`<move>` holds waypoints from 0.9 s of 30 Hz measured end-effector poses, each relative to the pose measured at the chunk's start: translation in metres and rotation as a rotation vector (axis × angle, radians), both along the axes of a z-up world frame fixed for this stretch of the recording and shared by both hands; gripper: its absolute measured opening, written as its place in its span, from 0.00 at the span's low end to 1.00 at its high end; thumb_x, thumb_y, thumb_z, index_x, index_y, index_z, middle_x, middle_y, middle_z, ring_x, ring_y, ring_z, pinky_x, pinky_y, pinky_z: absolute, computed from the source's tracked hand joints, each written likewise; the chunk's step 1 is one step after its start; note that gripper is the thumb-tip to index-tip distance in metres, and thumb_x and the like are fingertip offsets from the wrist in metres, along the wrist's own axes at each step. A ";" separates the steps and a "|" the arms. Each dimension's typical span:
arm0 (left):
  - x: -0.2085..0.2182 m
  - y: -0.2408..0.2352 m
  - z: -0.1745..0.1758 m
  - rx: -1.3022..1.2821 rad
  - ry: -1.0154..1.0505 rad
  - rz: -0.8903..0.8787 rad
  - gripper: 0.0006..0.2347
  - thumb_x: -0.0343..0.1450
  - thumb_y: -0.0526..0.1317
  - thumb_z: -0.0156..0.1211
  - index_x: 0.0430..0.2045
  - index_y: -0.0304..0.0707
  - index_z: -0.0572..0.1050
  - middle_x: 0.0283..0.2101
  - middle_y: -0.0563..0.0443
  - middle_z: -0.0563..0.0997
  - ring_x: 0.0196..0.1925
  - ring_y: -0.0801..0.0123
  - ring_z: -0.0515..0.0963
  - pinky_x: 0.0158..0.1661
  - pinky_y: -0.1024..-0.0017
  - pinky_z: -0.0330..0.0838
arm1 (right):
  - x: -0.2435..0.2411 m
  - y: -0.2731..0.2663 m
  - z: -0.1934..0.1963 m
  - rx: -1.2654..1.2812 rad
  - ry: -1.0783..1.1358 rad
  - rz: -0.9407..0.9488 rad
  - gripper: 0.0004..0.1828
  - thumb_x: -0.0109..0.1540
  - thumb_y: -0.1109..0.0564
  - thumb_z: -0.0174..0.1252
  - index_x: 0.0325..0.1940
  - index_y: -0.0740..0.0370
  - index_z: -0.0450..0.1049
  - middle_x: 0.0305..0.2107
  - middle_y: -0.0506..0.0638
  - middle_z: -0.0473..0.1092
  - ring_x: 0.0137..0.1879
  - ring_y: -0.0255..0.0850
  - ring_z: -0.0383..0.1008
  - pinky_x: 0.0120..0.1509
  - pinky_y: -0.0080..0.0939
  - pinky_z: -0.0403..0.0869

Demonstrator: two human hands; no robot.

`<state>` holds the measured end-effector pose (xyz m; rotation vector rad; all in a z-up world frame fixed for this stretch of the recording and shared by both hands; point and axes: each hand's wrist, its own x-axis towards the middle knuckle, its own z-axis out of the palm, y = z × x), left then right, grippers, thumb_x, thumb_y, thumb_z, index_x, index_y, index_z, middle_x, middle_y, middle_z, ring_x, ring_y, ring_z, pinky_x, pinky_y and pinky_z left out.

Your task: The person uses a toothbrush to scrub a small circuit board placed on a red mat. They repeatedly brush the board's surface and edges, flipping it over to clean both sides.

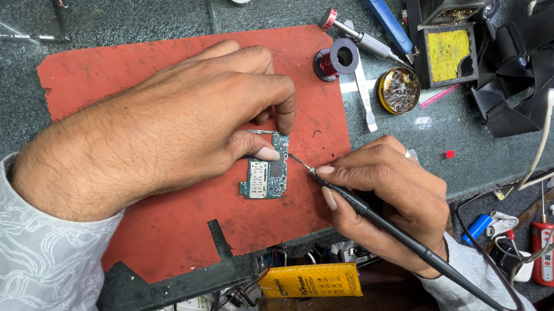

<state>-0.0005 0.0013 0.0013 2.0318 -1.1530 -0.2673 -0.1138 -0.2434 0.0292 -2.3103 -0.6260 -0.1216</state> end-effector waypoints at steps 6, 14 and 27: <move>-0.001 0.000 0.000 0.005 0.013 0.003 0.09 0.66 0.43 0.68 0.34 0.43 0.78 0.41 0.53 0.76 0.50 0.60 0.75 0.48 0.62 0.69 | 0.001 0.001 0.000 -0.012 -0.023 -0.012 0.12 0.58 0.67 0.68 0.45 0.67 0.77 0.39 0.54 0.77 0.46 0.42 0.80 0.53 0.40 0.74; -0.001 0.000 0.000 0.001 0.019 0.000 0.09 0.66 0.44 0.68 0.34 0.44 0.78 0.41 0.53 0.76 0.49 0.59 0.75 0.48 0.62 0.68 | 0.001 0.002 0.000 -0.009 -0.012 -0.011 0.12 0.58 0.67 0.68 0.45 0.67 0.77 0.39 0.54 0.77 0.46 0.42 0.80 0.53 0.40 0.74; -0.001 0.000 0.002 0.003 0.034 0.009 0.09 0.67 0.44 0.68 0.34 0.43 0.77 0.40 0.53 0.76 0.49 0.60 0.75 0.47 0.62 0.68 | 0.000 0.002 -0.002 -0.014 -0.028 -0.045 0.12 0.59 0.67 0.68 0.45 0.66 0.77 0.39 0.53 0.78 0.46 0.41 0.80 0.53 0.40 0.74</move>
